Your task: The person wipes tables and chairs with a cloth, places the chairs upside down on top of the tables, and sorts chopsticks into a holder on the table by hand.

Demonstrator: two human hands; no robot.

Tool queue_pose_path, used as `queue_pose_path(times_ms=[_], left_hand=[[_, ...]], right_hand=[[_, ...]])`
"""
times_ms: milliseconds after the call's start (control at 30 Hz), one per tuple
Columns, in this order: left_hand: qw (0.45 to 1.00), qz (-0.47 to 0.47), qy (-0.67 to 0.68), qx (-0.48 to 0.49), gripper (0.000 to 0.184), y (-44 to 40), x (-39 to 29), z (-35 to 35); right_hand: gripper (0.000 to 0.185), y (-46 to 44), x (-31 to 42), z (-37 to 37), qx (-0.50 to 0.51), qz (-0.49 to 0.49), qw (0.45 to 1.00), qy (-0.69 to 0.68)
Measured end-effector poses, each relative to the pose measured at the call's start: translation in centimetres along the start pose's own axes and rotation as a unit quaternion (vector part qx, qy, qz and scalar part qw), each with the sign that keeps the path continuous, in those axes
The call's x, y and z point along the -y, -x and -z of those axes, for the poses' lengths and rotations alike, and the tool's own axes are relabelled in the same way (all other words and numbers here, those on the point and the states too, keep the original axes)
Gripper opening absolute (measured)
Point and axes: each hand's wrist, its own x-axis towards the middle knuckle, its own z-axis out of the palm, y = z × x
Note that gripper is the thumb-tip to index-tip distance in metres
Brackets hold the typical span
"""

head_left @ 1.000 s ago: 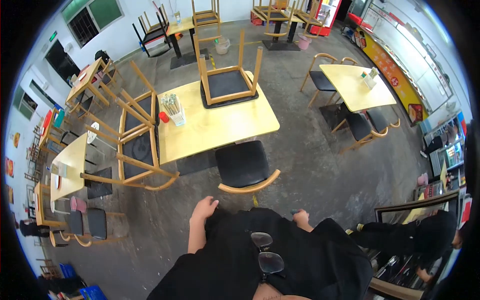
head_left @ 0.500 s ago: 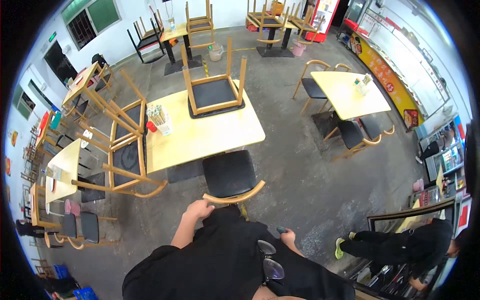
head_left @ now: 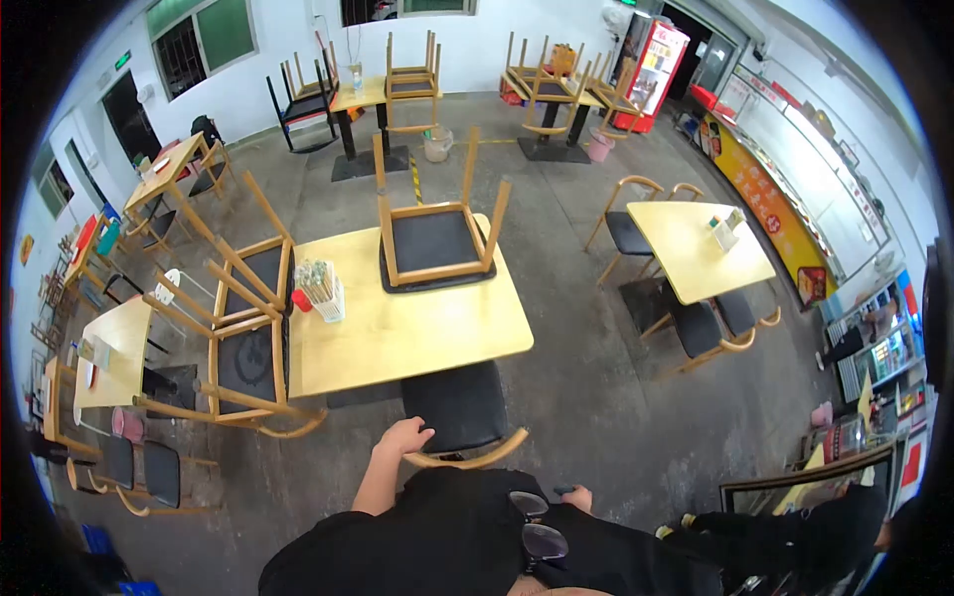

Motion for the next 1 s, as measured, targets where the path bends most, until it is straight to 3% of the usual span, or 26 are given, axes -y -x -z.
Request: queue_pose_path(times_ms=[67,267,467,567,700,800,933,967,1000], left_hand=[[1.0,0.005,0.002,-0.01,0.053,-2.0,1.4,1.3],[0.99,0.129,-0.028,-0.052,0.06,-8.5,5.1,5.2],[0.961,0.222,-0.082,-0.145,0.082,-15.3,8.8,4.6],[0.965,0.244,-0.052,-0.083,0.092,-16.8,8.9,5.6],[0.959,0.253,-0.101,-0.071,0.101,-17.3,8.0,5.3],[0.959,0.244,-0.134,-0.042,0.107,-16.1,6.2,6.7],[0.959,0.227,-0.171,-0.017,0.106,-16.2,6.0,7.1],[0.957,0.225,-0.181,-0.013,0.105,-16.2,6.0,7.0],[0.957,0.224,-0.183,-0.005,0.102,-16.4,6.1,6.9]], right_hand=[[0.048,-2.2,3.1,0.2,-0.082,0.068,0.994,0.002],[0.047,-7.5,17.7,1.8,-0.112,0.229,0.967,-0.034],[0.048,-4.3,34.6,3.0,-0.051,0.42,0.902,-0.08],[0.05,-1.4,41.6,3.0,0.0,0.5,0.86,-0.106],[0.053,2.3,48.5,4.0,0.032,0.585,0.794,-0.163],[0.055,3.3,51.2,3.2,-0.023,0.628,0.759,-0.168],[0.079,0.9,51.9,0.2,-0.076,0.657,0.749,0.041],[0.089,-0.4,51.7,-1.1,0.022,0.628,0.772,0.095],[0.089,-1.4,51.5,-2.1,0.021,0.63,0.766,0.125]])
